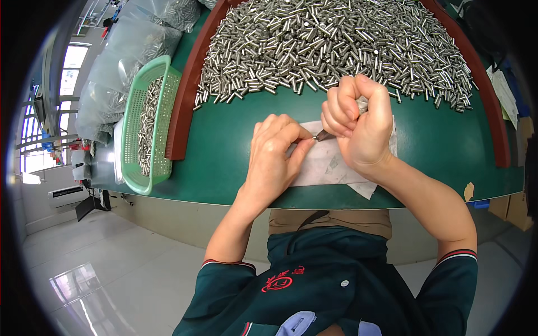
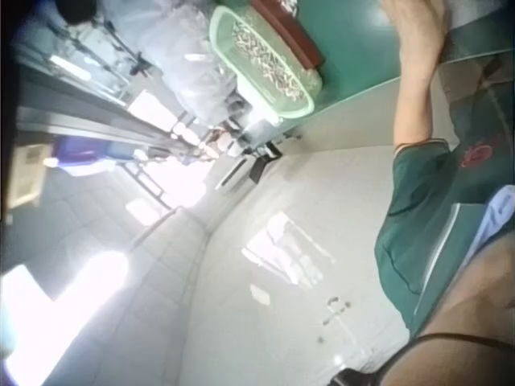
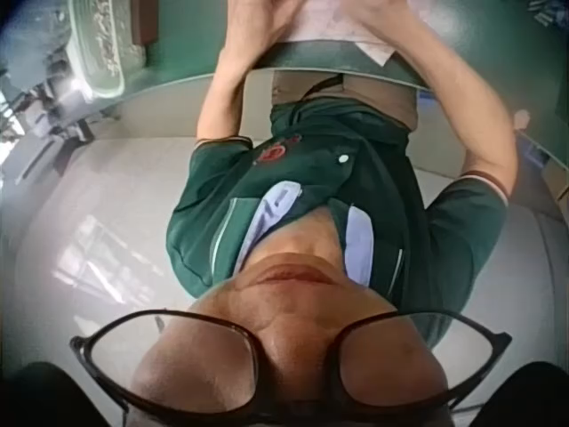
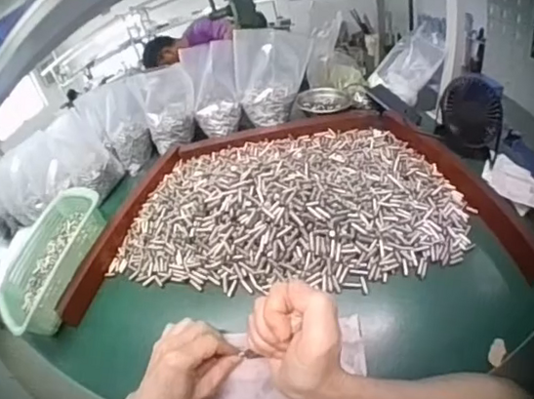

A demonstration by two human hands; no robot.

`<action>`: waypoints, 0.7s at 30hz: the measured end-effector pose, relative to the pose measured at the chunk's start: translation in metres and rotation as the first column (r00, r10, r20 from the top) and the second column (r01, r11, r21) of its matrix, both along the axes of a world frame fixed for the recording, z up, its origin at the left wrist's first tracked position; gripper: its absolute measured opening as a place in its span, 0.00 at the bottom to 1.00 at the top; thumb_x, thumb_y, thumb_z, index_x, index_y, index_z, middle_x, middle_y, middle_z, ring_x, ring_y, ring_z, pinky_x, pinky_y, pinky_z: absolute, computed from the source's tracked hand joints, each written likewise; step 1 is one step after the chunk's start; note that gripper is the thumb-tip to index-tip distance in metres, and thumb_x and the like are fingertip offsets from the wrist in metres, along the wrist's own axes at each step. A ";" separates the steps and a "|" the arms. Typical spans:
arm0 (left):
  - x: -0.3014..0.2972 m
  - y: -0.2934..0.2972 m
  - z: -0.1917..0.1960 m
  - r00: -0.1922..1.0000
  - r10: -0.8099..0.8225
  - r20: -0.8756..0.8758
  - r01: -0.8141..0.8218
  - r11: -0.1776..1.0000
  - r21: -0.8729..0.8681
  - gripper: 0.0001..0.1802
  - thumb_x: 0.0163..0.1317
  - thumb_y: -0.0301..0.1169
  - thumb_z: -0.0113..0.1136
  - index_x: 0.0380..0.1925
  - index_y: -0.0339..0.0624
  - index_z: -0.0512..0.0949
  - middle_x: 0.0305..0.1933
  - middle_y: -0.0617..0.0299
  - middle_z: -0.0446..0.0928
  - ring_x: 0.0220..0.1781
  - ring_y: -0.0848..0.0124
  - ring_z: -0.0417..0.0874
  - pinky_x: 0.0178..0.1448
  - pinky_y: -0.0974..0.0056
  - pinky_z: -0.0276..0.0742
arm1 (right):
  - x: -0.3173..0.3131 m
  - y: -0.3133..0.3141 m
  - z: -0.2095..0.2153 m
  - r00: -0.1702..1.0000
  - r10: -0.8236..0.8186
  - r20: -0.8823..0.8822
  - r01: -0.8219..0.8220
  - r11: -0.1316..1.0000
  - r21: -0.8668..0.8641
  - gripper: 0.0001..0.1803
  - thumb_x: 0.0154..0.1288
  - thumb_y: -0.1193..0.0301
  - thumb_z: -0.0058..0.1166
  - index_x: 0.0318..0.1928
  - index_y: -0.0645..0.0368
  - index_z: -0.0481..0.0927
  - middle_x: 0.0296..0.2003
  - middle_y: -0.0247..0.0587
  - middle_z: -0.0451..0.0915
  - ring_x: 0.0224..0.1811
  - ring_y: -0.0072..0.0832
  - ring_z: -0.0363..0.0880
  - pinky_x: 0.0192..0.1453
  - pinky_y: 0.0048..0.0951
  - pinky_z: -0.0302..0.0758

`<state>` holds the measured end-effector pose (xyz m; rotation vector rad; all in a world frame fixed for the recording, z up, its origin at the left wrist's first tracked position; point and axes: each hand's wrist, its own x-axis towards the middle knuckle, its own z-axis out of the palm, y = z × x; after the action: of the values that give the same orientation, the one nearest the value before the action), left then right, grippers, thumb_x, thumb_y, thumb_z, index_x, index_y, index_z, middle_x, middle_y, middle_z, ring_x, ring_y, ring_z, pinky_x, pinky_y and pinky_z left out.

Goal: The recorder is inspecting and assembling small metal pins using a manual tool at a workshop bench.

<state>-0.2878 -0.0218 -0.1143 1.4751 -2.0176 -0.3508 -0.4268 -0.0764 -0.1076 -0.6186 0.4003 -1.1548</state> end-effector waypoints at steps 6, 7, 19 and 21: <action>0.000 0.000 0.000 1.000 0.003 -0.004 -0.003 1.000 0.003 0.07 0.42 0.23 0.62 0.19 0.40 0.72 0.23 0.61 0.70 0.28 0.63 0.69 0.34 0.63 0.61 | 0.001 0.002 0.002 0.996 -0.009 -0.089 0.009 1.000 -0.010 0.21 0.62 0.62 0.27 0.12 0.53 0.53 0.08 0.28 0.51 0.11 0.17 0.43 0.17 0.21 0.46; 0.000 0.000 -0.001 1.000 0.004 -0.014 -0.004 1.000 0.003 0.07 0.42 0.23 0.62 0.19 0.39 0.72 0.23 0.61 0.70 0.28 0.62 0.69 0.34 0.62 0.62 | 0.001 0.001 0.002 0.996 -0.009 -0.087 0.008 1.000 -0.011 0.21 0.62 0.62 0.27 0.12 0.53 0.53 0.08 0.28 0.51 0.11 0.17 0.43 0.17 0.21 0.46; -0.001 -0.002 -0.002 0.999 0.001 -0.043 -0.002 1.000 -0.022 0.06 0.40 0.20 0.60 0.17 0.37 0.71 0.22 0.59 0.69 0.25 0.60 0.68 0.30 0.61 0.65 | 0.006 0.011 -0.001 0.979 -0.069 -0.194 0.034 0.983 -0.182 0.17 0.59 0.69 0.29 0.13 0.59 0.56 0.11 0.30 0.56 0.13 0.16 0.50 0.17 0.21 0.49; -0.002 -0.002 0.000 0.999 -0.002 -0.050 0.001 1.000 -0.026 0.06 0.39 0.20 0.60 0.17 0.37 0.71 0.21 0.59 0.69 0.25 0.60 0.68 0.29 0.61 0.65 | 0.006 0.013 -0.001 0.962 -0.127 -0.242 0.061 0.962 -0.265 0.17 0.59 0.70 0.29 0.13 0.60 0.56 0.11 0.32 0.58 0.14 0.17 0.51 0.18 0.22 0.50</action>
<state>-0.2899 -0.0243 -0.1146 1.4351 -1.9766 -0.3571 -0.4206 -0.0631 -0.1083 -0.9905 0.5103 -1.2320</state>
